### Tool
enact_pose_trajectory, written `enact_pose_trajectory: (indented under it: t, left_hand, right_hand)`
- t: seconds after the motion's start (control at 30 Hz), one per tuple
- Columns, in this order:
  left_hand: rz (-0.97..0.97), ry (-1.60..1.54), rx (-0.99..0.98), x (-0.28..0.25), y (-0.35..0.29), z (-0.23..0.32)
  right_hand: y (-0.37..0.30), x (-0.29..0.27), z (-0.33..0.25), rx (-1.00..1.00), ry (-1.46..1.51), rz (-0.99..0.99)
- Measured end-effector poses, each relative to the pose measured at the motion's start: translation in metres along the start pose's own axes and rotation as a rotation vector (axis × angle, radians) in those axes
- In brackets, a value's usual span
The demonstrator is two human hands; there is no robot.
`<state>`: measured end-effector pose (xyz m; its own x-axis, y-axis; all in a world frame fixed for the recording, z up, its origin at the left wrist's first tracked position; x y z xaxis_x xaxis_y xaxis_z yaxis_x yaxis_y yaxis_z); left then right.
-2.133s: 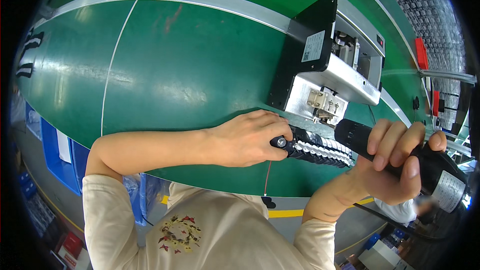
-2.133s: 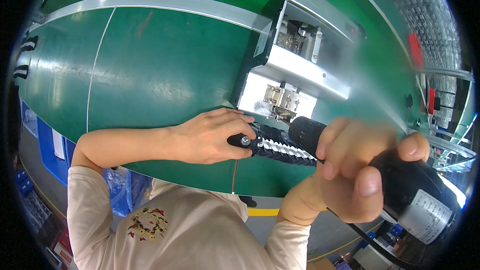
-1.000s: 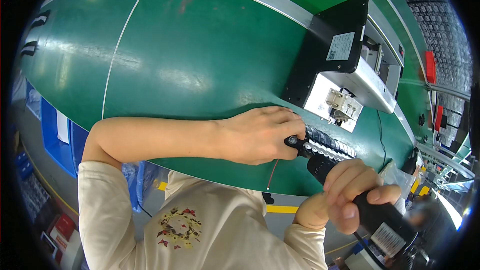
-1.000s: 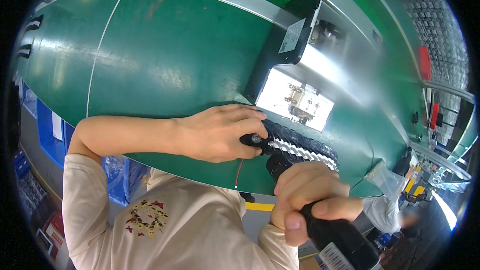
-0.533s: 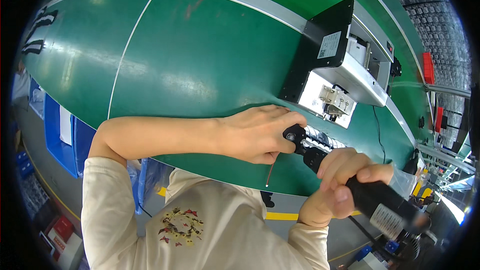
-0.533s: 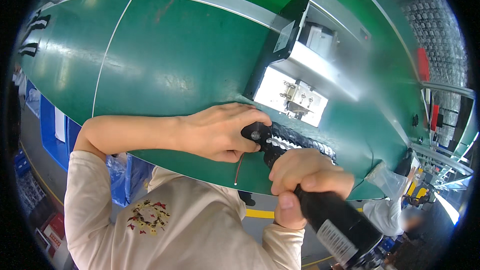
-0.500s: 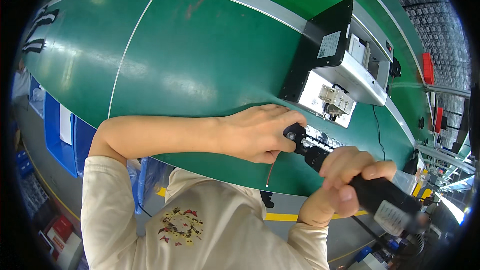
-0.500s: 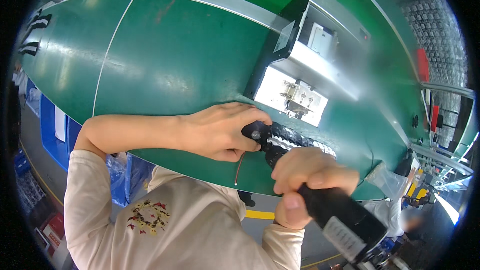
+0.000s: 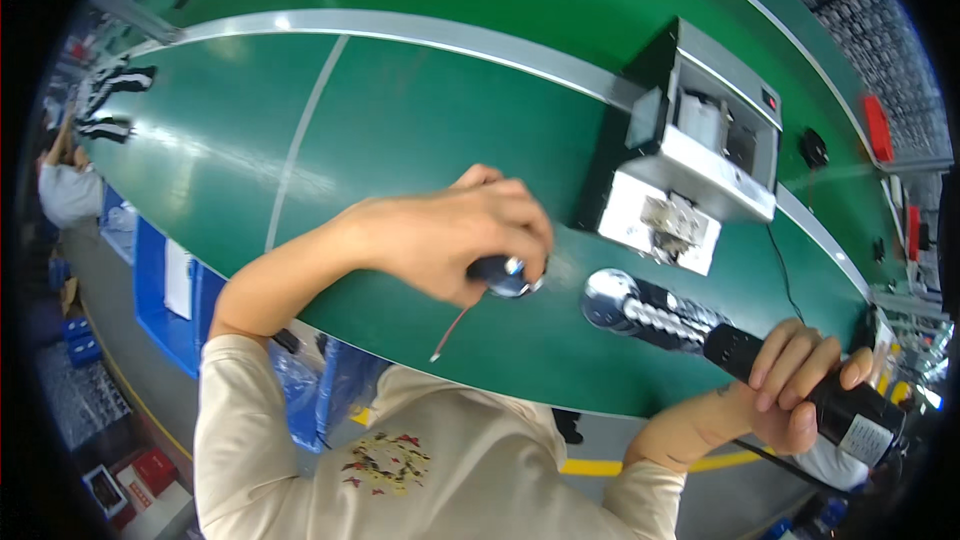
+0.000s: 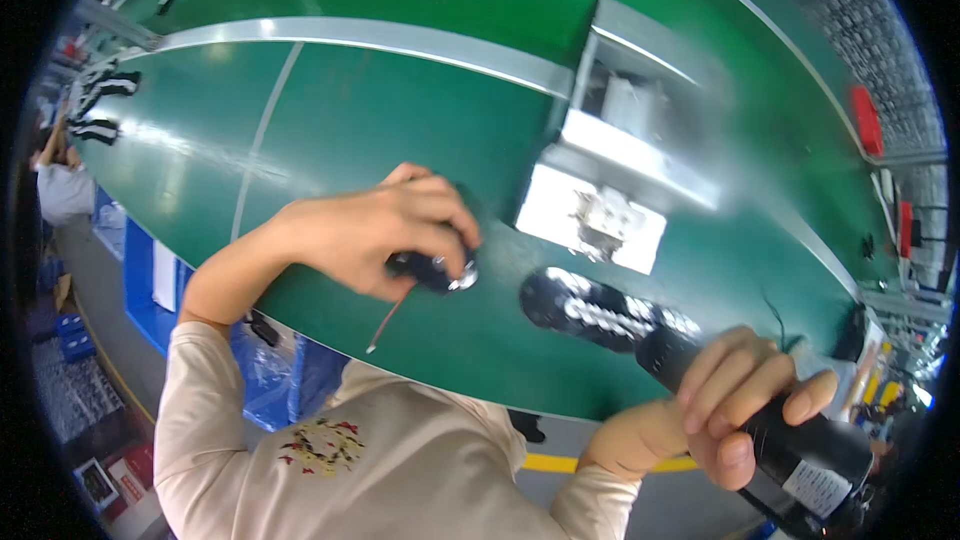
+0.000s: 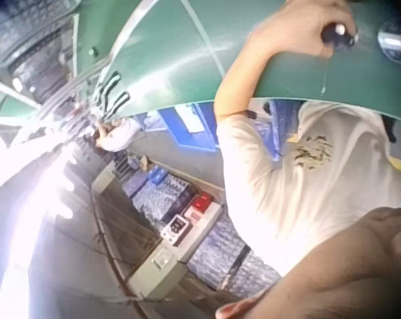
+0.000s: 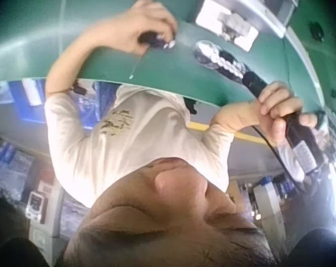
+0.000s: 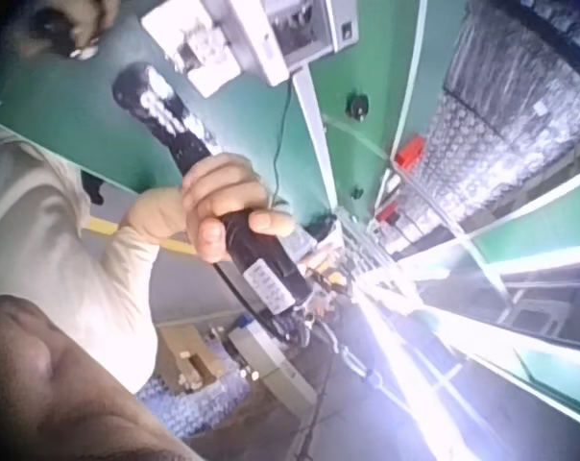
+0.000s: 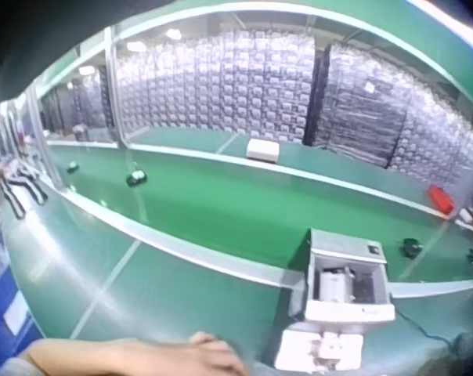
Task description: The person assembles LED strips by picking up a circular LED component, inserting wires into it, and securing them with an electric screwdriver.
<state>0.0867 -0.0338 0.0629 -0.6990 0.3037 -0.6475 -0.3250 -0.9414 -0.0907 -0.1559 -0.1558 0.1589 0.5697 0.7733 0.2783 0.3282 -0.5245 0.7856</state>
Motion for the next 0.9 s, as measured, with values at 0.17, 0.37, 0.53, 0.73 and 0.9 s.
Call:
enact_pose_trajectory:
  t: [0.17, 0.37, 0.53, 0.73, 0.9]
  left_hand:
    - [0.998, 0.190, -0.147, -0.071, 0.009, -0.081]
    - [1.147, 0.422, -0.447, -0.148, -0.020, -0.188]
    - [1.345, 0.486, -0.748, -0.216, -0.066, -0.271]
    - [1.472, 0.514, -1.004, -0.263, -0.084, -0.327]
    - [1.434, 0.704, -0.973, -0.260, -0.071, -0.304]
  right_hand:
    - [-0.008, 0.000, -0.001, -0.019, -0.076, 0.001]
    - [-0.012, -0.007, -0.004, -0.022, -0.164, 0.022]
    - [-0.018, -0.013, -0.003, -0.019, -0.238, 0.093]
    - [-0.012, -0.009, -0.003, 0.040, -0.092, -0.027]
    - [-0.009, -0.010, -0.002, 0.041, -0.090, -0.026]
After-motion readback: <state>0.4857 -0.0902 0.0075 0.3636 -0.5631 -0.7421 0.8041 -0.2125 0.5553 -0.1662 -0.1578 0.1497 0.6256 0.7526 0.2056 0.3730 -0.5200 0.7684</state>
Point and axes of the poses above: each hand's wrist, its own y-axis towards the middle knuckle, its own x-axis out of the palm, z = x × y, the point moved 5 cm from there along y, towards the middle knuckle, and after that the axes turned 11 degrees about -x, right-handed, at the moved point
